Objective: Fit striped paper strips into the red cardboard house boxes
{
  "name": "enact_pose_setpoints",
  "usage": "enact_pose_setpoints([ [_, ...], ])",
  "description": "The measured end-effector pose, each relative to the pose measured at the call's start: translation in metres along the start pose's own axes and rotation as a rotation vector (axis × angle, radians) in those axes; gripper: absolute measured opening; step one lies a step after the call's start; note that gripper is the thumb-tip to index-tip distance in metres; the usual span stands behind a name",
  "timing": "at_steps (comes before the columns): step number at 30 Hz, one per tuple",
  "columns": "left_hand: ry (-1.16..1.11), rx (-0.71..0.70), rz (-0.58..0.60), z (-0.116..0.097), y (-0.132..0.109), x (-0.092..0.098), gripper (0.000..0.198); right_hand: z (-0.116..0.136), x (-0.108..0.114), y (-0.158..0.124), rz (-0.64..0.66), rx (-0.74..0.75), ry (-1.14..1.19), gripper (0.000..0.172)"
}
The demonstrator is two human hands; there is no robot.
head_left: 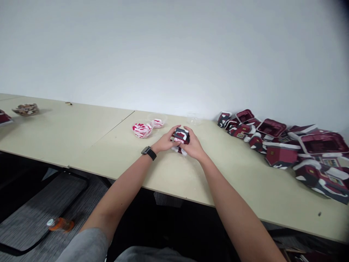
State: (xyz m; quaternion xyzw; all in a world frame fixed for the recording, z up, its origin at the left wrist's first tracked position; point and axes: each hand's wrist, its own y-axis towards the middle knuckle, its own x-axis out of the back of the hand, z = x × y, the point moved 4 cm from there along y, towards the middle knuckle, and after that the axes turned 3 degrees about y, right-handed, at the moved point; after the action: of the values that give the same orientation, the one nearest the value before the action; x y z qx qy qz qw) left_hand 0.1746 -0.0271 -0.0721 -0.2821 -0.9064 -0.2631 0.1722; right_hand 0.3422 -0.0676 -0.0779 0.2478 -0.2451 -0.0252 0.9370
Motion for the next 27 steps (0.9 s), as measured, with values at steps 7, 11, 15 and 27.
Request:
enact_pose_setpoints([
  [7,0.023,-0.001,-0.022,0.004,0.001,-0.001,0.088,0.004,-0.002,-0.001,0.003,-0.076,0.068,0.081],
  [11,0.034,0.018,-0.026,0.006,0.001,-0.001,0.086,0.004,-0.001,-0.001,0.007,-0.065,0.062,0.078],
  [15,0.025,0.033,-0.027,0.008,0.001,-0.001,0.085,0.006,-0.001,-0.002,0.022,-0.076,0.072,0.078],
  [27,0.034,0.034,-0.037,0.011,0.002,0.001,0.089,0.002,-0.002,-0.001,0.032,-0.064,0.094,0.074],
])
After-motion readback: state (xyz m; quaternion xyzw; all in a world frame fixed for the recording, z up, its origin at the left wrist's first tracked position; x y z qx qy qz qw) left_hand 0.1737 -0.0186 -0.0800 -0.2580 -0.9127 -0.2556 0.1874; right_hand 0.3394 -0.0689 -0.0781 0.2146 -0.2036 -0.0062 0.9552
